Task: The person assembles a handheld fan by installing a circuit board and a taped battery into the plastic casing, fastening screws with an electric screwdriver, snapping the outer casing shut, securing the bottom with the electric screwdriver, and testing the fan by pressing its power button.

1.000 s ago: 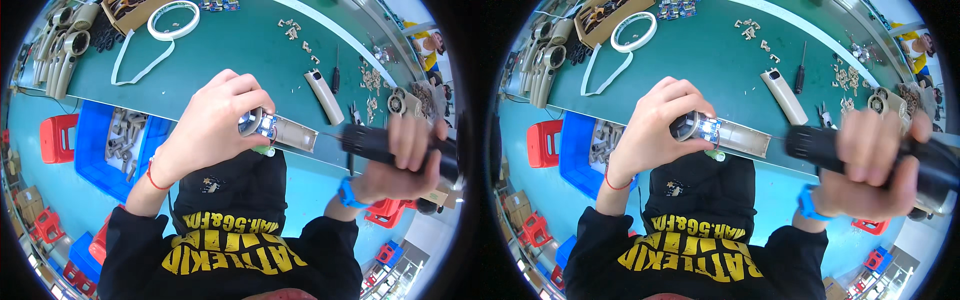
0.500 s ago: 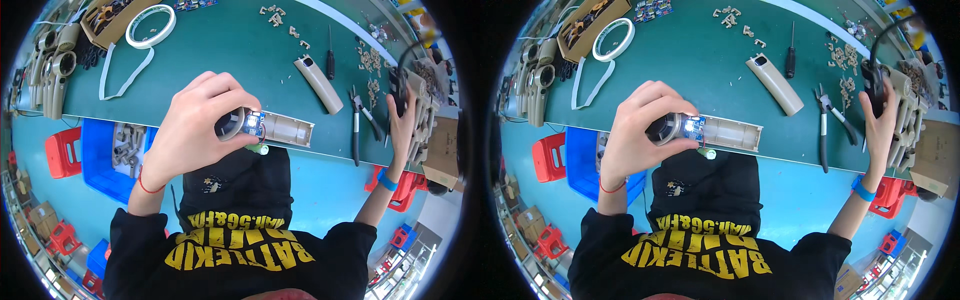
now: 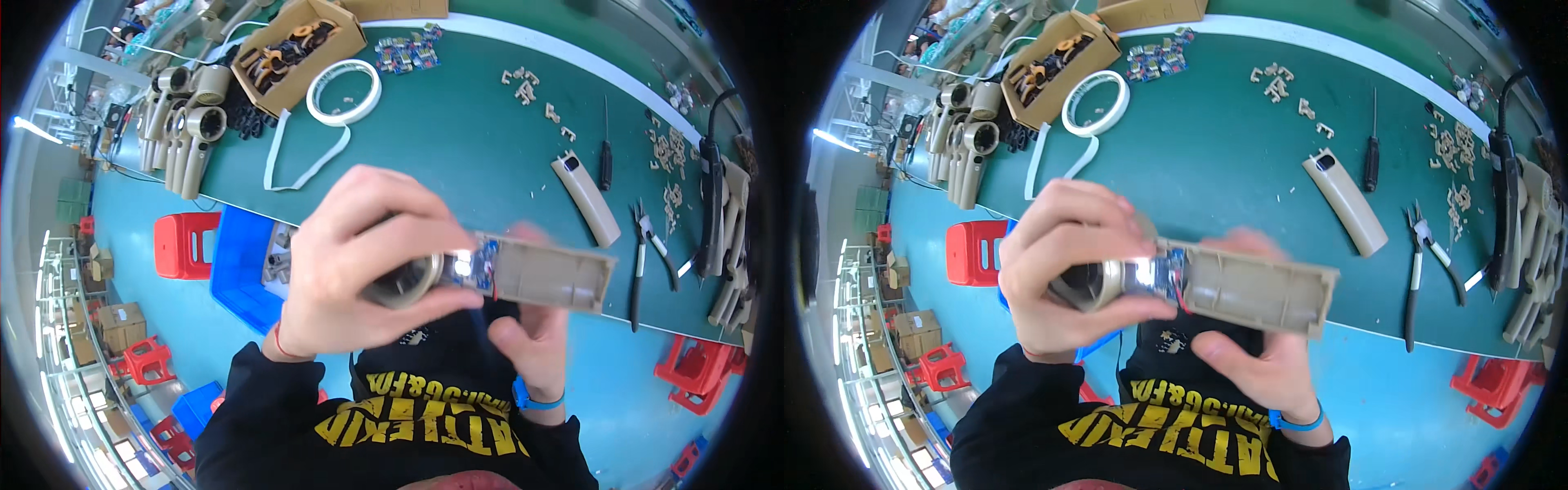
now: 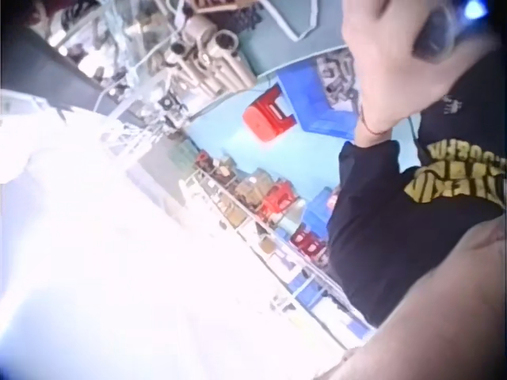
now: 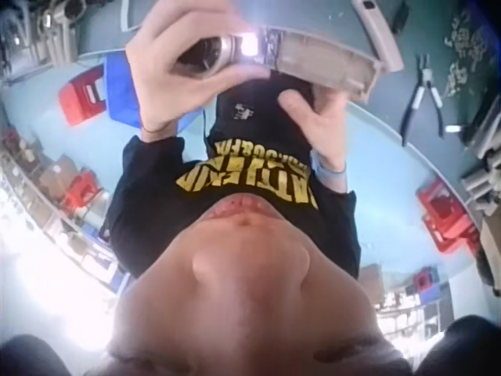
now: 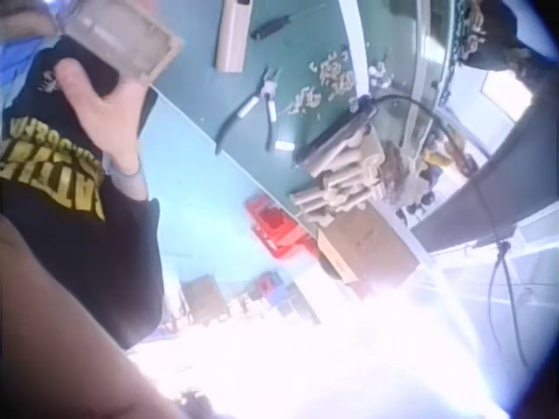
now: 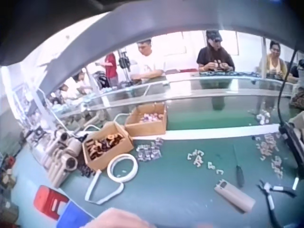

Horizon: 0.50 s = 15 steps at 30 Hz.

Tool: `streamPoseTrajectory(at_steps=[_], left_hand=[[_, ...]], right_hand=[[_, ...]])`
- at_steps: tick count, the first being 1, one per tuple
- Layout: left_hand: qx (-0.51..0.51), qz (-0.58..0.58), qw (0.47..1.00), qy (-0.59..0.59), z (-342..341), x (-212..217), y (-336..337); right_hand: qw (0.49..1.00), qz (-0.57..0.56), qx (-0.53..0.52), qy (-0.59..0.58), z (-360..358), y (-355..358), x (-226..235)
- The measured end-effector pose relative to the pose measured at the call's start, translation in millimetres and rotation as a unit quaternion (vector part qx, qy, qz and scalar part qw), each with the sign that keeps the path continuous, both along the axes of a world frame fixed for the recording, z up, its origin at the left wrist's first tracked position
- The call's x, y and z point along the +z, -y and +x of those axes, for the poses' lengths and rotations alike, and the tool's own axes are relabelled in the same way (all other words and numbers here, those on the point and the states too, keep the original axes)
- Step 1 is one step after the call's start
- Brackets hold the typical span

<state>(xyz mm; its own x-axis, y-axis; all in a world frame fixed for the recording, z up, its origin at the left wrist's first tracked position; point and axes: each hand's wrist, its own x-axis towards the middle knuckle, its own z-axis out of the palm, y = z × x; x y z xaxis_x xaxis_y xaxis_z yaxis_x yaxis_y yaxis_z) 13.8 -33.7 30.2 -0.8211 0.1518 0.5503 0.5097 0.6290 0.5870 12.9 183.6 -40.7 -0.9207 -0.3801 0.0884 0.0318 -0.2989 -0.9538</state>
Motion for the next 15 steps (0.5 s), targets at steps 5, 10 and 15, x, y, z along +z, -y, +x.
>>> streamPoseTrajectory(at_steps=[5,10,15], left_hand=[[0.019,-0.036,0.999,0.012,2.7,4.4,-0.2],[0.063,-0.075,0.987,0.126,-1.7,-18.8,15.4],[0.012,-0.080,0.983,0.162,-8.9,-23.7,26.0]], right_hand=[[0.960,-0.062,0.236,0.137,1.5,3.0,2.1],[0.981,0.093,0.098,0.141,5.6,7.3,7.3],[0.982,0.167,0.054,0.075,1.9,10.7,14.6]])
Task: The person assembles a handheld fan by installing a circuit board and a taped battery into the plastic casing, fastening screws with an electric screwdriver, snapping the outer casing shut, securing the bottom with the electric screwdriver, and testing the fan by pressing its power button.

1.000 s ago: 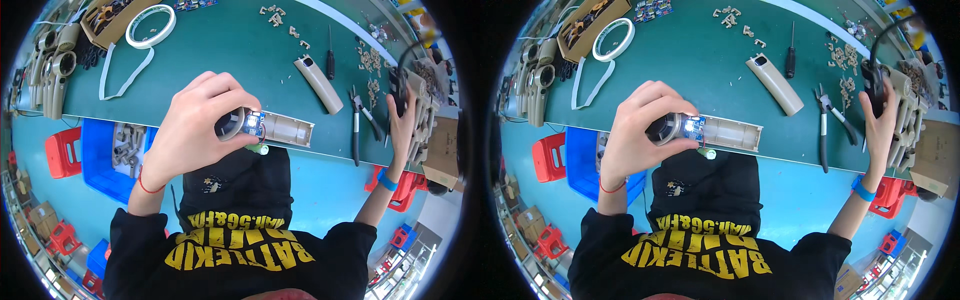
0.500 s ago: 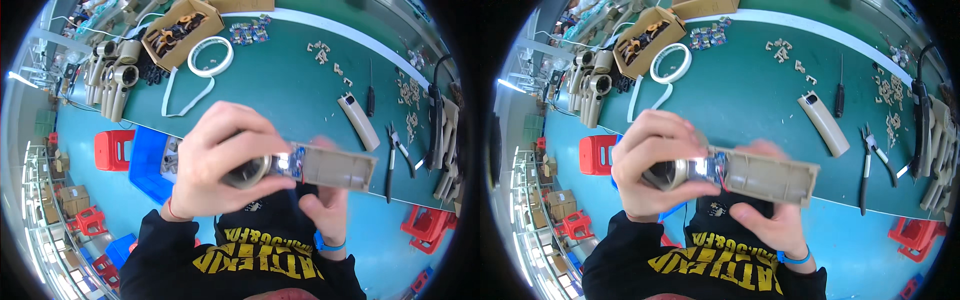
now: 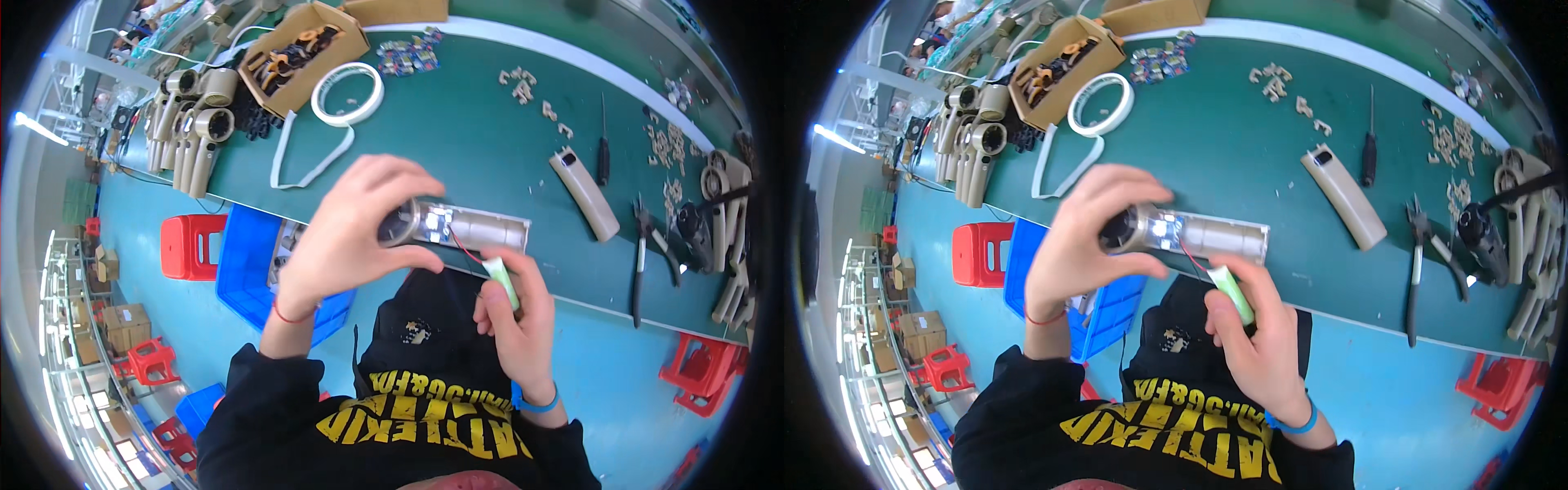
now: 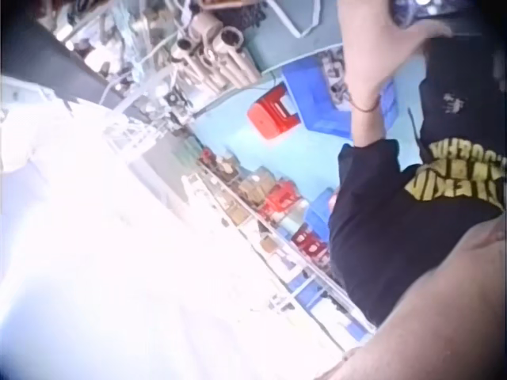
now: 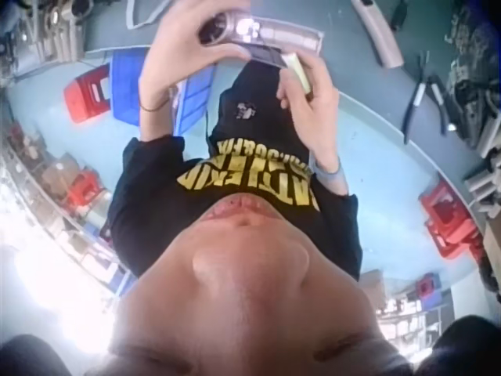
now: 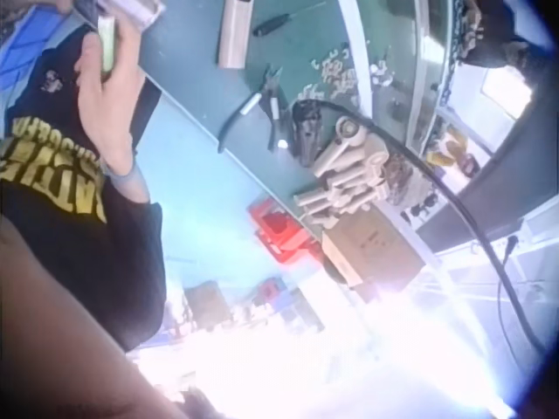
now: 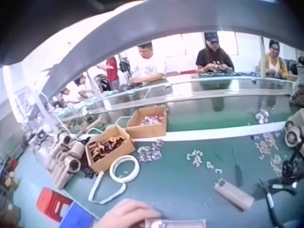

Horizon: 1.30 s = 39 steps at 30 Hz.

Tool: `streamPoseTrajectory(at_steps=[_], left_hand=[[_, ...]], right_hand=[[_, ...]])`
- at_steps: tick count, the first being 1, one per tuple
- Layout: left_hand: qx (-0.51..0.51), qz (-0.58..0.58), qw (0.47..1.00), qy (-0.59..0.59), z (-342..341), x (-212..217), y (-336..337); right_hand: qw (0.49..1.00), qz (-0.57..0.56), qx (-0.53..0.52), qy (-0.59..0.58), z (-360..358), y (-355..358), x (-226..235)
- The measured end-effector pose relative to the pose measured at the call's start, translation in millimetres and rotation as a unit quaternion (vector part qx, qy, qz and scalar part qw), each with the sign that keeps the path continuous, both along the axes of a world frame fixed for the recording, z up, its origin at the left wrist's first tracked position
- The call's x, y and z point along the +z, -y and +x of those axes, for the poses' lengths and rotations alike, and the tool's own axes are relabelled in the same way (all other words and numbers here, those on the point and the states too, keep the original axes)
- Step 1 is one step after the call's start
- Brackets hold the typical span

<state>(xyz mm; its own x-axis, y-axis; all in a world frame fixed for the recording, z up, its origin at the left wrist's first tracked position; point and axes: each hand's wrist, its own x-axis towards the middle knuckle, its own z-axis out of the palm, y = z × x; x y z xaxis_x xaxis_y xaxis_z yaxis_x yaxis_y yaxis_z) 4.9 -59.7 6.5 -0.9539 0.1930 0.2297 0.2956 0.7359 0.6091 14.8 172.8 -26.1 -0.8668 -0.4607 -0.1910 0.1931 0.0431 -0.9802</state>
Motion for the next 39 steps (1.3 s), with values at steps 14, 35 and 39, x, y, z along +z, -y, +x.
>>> streamPoseTrajectory(at_steps=[14,35,39], left_hand=[[0.092,-0.283,0.948,-0.116,-39.9,-14.1,97.1],[0.023,-0.127,0.988,-0.084,91.6,6.9,-9.1],[0.054,-0.058,0.994,-0.075,92.1,-10.8,-22.1]], right_hand=[[0.929,-0.279,0.172,0.172,-18.5,-5.5,-2.3],[0.968,-0.174,0.139,0.111,-9.1,24.5,3.5],[0.970,-0.154,0.164,0.090,-7.6,26.5,-1.5]])
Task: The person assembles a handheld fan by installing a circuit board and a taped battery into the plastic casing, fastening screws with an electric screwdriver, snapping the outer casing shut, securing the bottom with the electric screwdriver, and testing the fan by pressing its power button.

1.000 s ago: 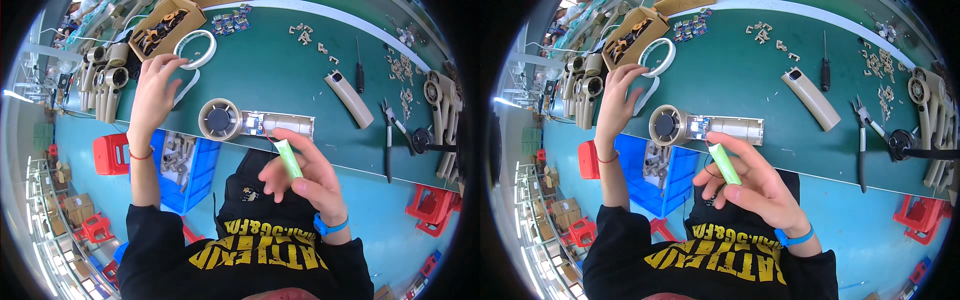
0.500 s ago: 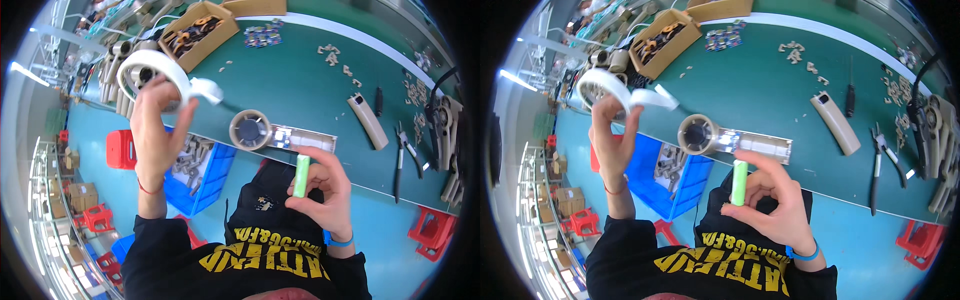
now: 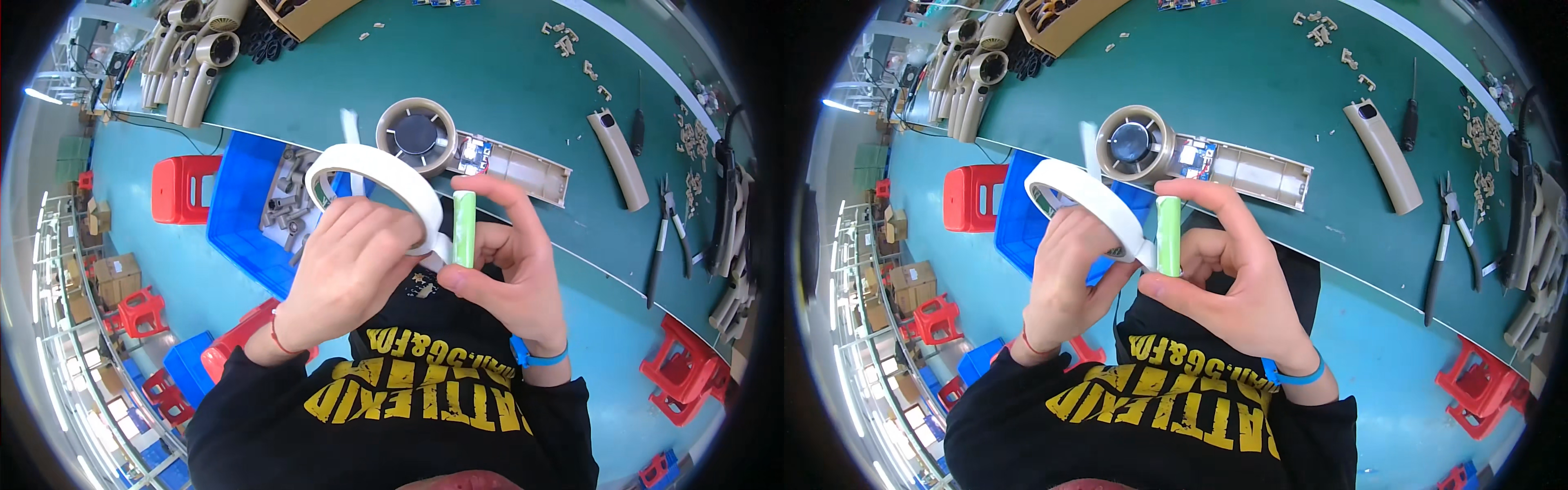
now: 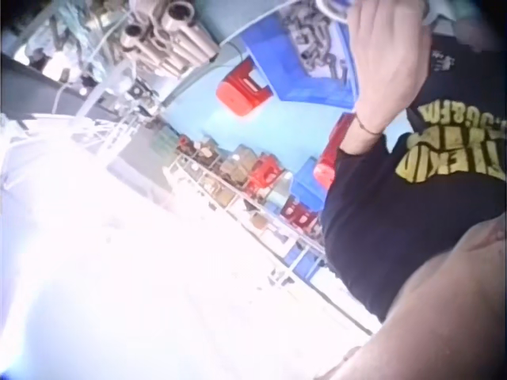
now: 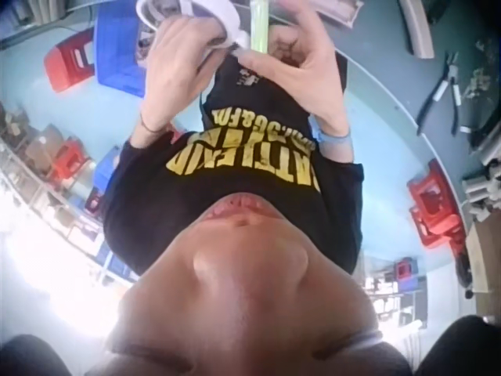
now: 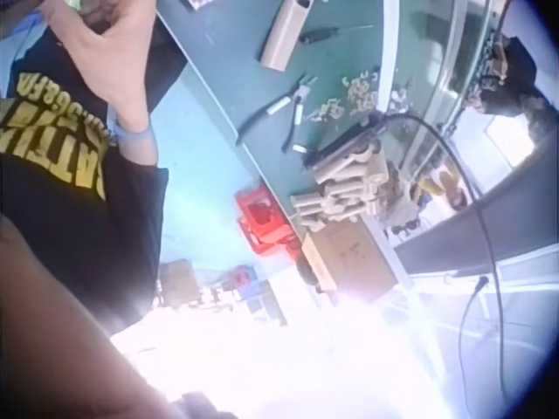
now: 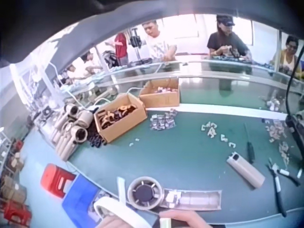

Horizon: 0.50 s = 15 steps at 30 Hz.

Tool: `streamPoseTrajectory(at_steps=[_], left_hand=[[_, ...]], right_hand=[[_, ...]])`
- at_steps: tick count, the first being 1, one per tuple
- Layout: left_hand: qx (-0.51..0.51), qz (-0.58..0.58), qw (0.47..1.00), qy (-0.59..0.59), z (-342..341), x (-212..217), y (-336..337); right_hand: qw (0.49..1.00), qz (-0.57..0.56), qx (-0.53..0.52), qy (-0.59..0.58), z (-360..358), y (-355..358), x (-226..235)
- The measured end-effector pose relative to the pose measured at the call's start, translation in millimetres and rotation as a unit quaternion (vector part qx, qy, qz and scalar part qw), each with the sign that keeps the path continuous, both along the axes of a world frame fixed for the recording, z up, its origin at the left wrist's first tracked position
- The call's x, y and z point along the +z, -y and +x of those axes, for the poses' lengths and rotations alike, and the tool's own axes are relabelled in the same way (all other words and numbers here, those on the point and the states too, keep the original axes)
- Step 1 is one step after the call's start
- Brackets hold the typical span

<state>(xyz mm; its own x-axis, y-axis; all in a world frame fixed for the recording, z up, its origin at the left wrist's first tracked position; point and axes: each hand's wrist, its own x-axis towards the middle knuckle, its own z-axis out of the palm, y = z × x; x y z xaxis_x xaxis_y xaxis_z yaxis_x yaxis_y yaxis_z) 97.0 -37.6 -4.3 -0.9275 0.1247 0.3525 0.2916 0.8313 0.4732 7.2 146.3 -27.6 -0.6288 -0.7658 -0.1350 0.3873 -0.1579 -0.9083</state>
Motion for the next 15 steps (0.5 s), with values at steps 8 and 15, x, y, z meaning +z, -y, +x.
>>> streamPoseTrajectory(at_steps=[8,15], left_hand=[[0.003,0.386,0.916,0.111,14.8,-18.0,-20.8],[-0.002,0.411,0.912,0.017,1.5,-13.3,-33.2]], right_hand=[[0.999,0.035,0.031,0.006,-0.8,-3.9,-2.6],[0.997,0.056,0.041,-0.042,-3.9,-2.3,-5.9]])
